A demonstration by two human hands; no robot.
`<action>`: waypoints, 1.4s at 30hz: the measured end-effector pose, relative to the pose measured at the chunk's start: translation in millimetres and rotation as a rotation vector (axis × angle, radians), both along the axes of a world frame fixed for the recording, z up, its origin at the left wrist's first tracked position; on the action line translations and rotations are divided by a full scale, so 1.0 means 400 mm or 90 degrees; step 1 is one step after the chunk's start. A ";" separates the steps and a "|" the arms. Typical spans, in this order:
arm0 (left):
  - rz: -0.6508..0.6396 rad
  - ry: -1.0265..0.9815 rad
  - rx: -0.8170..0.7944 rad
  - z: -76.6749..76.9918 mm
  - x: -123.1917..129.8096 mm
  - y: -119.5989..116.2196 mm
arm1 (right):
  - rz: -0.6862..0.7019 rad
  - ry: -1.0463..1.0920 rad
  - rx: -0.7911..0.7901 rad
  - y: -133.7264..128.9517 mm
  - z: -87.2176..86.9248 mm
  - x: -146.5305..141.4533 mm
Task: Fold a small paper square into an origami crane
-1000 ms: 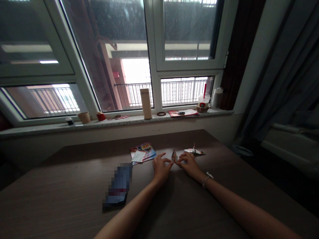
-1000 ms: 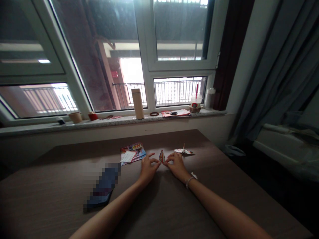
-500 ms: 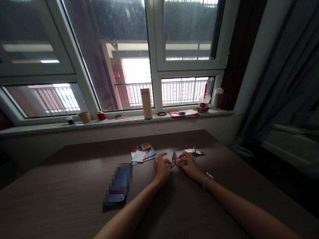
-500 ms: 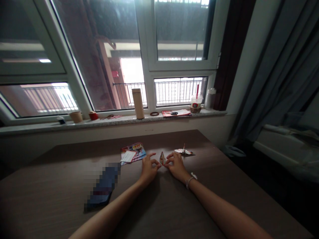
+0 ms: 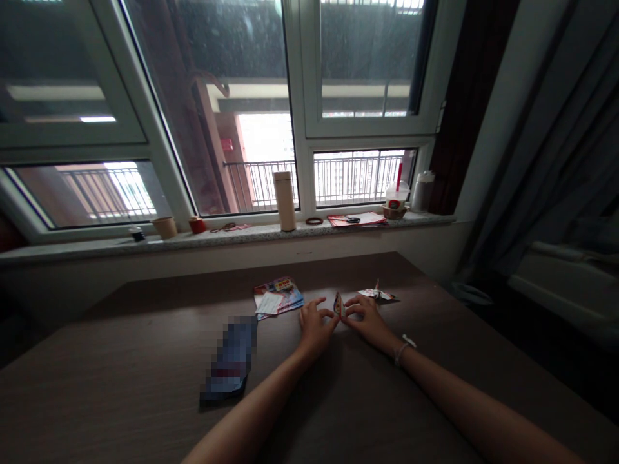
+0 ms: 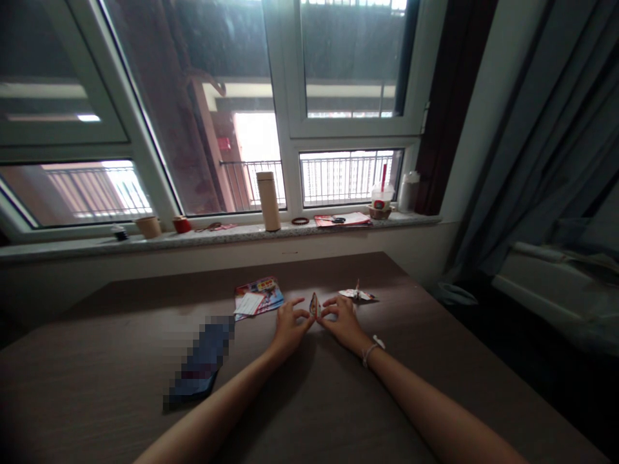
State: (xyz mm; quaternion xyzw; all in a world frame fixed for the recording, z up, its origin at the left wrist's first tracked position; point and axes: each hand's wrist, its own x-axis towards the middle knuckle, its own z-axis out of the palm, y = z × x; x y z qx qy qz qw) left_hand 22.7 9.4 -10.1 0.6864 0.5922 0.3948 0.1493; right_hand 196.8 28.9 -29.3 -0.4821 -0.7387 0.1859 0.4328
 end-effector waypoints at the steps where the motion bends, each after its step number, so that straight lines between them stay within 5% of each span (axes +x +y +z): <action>1: -0.006 0.009 0.000 -0.001 0.001 -0.001 | 0.006 -0.004 0.001 -0.001 0.001 -0.001; 9: -0.039 0.041 -0.001 -0.004 0.013 -0.008 | 0.050 -0.032 -0.004 -0.003 0.001 -0.009; 42: 0.016 -0.046 0.035 -0.008 -0.001 0.005 | -0.023 0.029 -0.018 0.007 0.008 0.005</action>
